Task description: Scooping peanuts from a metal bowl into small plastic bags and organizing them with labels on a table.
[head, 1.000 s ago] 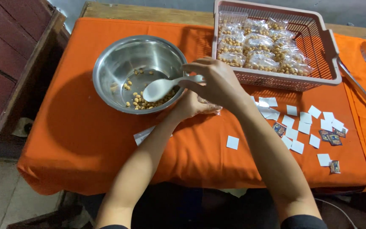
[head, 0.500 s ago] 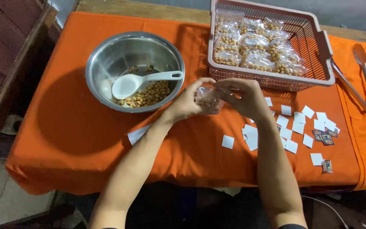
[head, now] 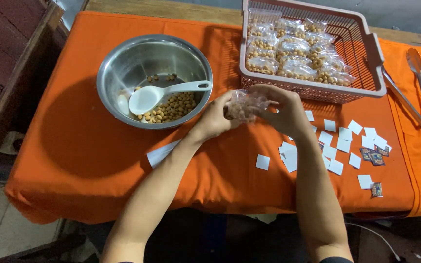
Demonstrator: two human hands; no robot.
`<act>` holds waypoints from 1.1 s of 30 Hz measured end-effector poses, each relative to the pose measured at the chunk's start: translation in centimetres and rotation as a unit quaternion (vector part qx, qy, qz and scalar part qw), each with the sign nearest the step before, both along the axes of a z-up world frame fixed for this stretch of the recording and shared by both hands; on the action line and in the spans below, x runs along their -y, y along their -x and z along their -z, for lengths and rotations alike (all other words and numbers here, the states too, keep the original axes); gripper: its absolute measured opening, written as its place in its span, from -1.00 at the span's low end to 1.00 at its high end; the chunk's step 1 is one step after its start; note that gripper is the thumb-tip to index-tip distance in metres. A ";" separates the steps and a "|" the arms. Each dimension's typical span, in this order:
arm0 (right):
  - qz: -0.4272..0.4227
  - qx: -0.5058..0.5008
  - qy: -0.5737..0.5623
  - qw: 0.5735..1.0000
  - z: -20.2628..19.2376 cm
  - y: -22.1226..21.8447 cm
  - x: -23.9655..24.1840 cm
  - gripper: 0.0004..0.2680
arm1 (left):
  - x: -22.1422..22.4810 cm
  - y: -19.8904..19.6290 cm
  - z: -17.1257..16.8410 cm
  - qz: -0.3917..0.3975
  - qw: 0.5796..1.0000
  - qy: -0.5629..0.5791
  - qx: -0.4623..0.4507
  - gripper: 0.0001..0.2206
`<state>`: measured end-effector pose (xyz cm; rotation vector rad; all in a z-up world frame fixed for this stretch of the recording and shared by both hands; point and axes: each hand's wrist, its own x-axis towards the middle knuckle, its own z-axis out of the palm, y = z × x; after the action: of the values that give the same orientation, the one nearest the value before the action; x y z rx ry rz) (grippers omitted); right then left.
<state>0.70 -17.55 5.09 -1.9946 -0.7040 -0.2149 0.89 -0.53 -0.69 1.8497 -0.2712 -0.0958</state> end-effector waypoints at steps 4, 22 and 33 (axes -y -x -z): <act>0.023 0.003 -0.006 1.000 -0.1 0.2 0.1 -0.77 | 0.2 1.1 -1.5 0.008 1.000 0.015 -0.008 -0.43; 0.000 0.007 -0.058 0.998 0.3 -0.2 0.4 -0.81 | -0.6 0.9 -1.3 0.047 0.995 0.063 -0.057 -0.53; 0.010 0.029 -0.056 0.998 0.1 0.3 -0.2 -0.85 | -0.4 1.2 -2.0 0.060 0.993 0.080 -0.066 -0.48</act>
<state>0.45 -17.37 5.03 -1.8963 -0.6934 -0.3193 -0.35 -0.15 1.30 1.6604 -0.2885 -0.2714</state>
